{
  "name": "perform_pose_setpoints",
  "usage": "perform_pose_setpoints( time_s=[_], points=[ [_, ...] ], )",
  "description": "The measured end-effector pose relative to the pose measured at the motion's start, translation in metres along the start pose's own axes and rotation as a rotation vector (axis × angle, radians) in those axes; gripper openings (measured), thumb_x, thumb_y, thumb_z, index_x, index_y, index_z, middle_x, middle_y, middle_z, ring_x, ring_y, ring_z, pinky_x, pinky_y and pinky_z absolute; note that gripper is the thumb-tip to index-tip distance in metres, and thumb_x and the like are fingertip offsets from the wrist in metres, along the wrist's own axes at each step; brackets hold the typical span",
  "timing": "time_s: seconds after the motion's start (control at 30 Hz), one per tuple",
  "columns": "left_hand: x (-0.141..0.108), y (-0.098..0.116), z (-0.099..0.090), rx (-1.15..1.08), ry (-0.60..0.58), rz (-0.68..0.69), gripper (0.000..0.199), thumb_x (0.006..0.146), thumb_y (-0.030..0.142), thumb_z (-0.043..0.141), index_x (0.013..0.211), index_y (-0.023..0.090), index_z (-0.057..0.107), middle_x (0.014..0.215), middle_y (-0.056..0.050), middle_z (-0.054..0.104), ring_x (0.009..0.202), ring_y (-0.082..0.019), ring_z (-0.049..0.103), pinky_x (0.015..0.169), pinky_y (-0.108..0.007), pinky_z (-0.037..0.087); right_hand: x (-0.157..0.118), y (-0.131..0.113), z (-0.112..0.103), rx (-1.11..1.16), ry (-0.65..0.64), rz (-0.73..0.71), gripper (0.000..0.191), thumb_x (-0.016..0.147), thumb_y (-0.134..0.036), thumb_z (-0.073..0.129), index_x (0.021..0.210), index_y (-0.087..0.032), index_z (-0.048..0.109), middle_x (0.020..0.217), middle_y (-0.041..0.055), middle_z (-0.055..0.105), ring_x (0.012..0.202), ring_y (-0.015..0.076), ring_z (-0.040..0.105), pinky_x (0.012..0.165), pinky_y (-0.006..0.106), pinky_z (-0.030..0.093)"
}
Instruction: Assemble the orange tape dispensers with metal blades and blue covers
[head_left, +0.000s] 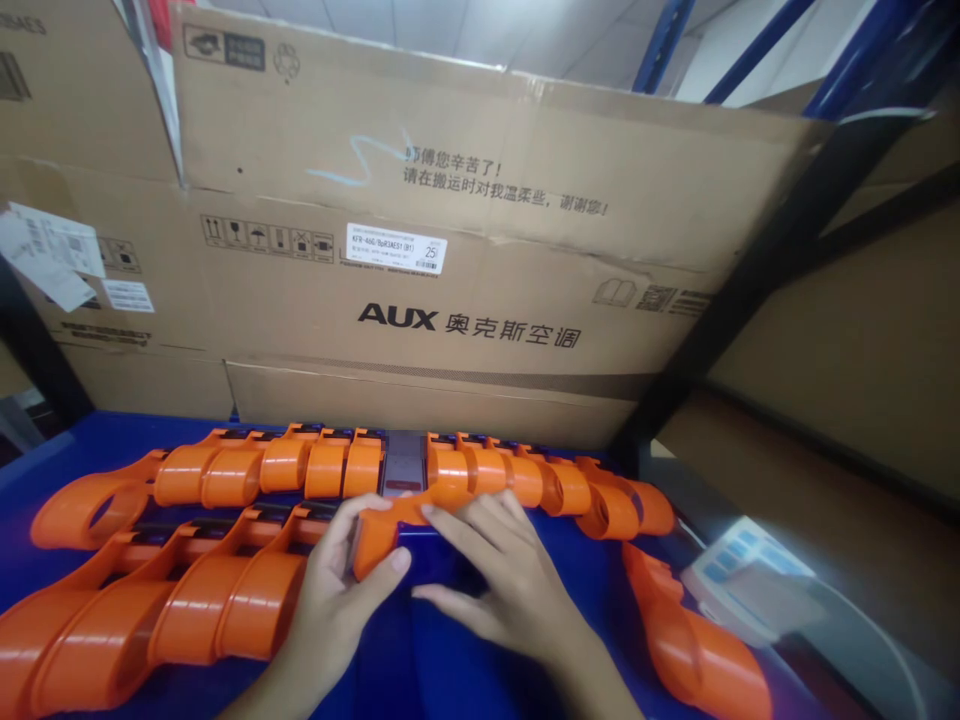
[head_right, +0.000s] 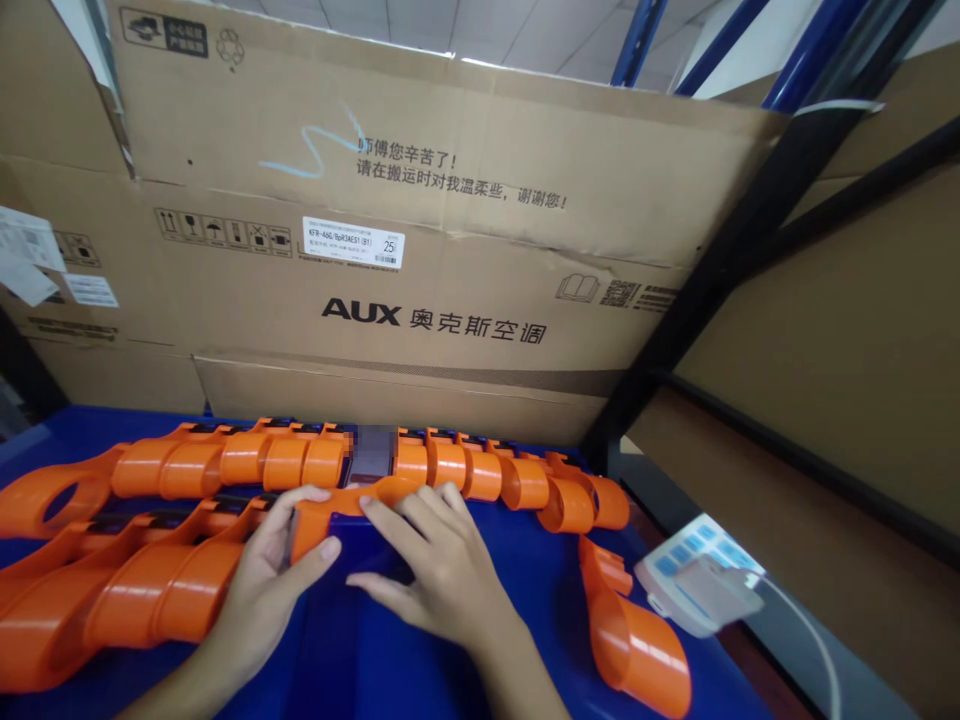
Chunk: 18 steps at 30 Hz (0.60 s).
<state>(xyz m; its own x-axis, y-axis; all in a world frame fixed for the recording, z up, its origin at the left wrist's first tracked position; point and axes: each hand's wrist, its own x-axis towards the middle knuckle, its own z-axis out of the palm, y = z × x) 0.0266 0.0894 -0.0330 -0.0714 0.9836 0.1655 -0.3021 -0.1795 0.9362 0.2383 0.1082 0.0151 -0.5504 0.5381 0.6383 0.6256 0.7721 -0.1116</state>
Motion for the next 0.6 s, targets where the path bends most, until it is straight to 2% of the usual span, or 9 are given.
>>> perform_pose_setpoints(
  time_s=[0.13, 0.47, 0.6],
  points=[
    [0.0007, 0.0006, -0.0016, 0.087, 0.030, 0.033, 0.039, 0.080, 0.035, 0.084, 0.115, 0.029, 0.068, 0.120, -0.002, 0.073, 0.119, -0.028, 0.064, 0.103, -0.035, 0.047, -0.0002, -0.0008, 0.0006, 0.001, -0.002, -0.019, 0.064, 0.085, -0.053, 0.080, 0.139, -0.024, 0.064, 0.105, 0.0114, 0.076, 0.095, 0.0307, 0.069, 0.088, 0.046, 0.050],
    [-0.0004, -0.0044, -0.0051, 0.084, 0.048, 0.041, 0.036, 0.080, 0.033, 0.084, 0.111, 0.028, 0.065, 0.121, -0.004, 0.072, 0.118, -0.031, 0.064, 0.103, -0.039, 0.048, 0.0031, -0.0057, -0.0020, -0.016, -0.003, -0.041, 0.070, 0.086, -0.056, 0.079, 0.145, -0.023, 0.059, 0.106, 0.0113, 0.078, 0.091, 0.0285, 0.069, 0.084, 0.044, 0.048],
    [0.0020, -0.0052, -0.0034, 0.054, 0.082, 0.028, 0.038, 0.078, 0.032, 0.086, 0.110, 0.028, 0.067, 0.118, -0.002, 0.073, 0.117, -0.029, 0.064, 0.105, -0.036, 0.047, 0.0037, -0.0067, -0.0013, 0.006, -0.008, -0.037, 0.070, 0.086, -0.055, 0.079, 0.145, -0.023, 0.059, 0.109, 0.0123, 0.077, 0.095, 0.0300, 0.070, 0.089, 0.047, 0.049]
  ],
)
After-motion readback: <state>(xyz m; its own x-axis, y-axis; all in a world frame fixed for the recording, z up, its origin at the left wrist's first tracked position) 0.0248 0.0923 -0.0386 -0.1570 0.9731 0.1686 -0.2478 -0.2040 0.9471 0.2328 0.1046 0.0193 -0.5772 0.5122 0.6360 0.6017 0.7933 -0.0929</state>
